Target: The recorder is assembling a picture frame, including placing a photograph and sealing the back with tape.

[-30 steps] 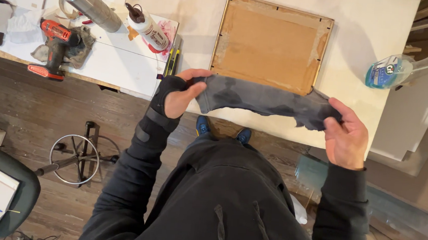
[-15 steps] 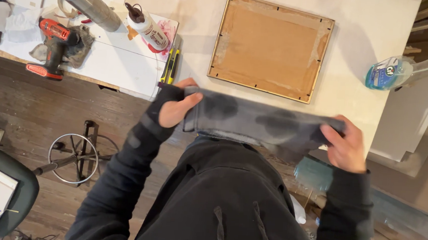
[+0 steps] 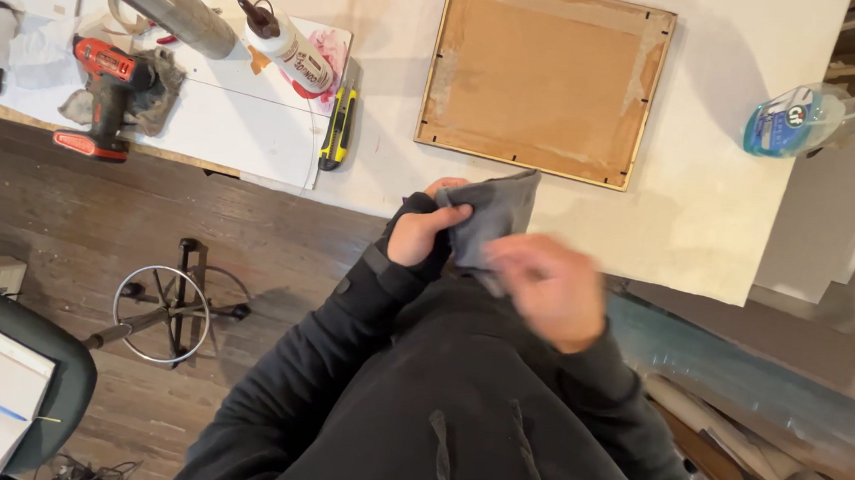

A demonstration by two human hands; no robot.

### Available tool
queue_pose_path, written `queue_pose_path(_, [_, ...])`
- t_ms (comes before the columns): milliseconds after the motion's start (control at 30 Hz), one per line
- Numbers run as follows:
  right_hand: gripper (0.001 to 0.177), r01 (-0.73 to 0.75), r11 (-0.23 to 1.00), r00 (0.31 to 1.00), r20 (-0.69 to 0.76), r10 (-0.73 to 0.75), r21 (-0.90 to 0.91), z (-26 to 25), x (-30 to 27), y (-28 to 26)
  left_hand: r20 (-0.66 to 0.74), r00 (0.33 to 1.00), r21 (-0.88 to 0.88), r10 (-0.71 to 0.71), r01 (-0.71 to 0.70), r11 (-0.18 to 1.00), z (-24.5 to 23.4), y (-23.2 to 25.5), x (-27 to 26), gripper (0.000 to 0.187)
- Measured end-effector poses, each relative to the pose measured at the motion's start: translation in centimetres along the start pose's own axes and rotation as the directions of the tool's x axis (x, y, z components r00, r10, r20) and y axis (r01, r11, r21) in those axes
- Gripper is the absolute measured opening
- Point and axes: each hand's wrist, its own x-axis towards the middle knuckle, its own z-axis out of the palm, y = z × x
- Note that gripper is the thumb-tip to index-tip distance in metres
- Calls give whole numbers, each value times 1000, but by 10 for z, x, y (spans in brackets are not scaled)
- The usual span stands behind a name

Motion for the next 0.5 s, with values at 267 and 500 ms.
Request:
queue_pose_path(267, [46, -421, -157, 821, 449, 354, 893, 16, 10, 70, 79, 991, -311, -104, 123, 942, 4, 12, -6, 32])
queue_pose_path(500, [21, -425, -50, 805, 403, 435, 904, 39, -5, 108, 14, 995, -144, -102, 103, 984, -44, -14, 4, 35])
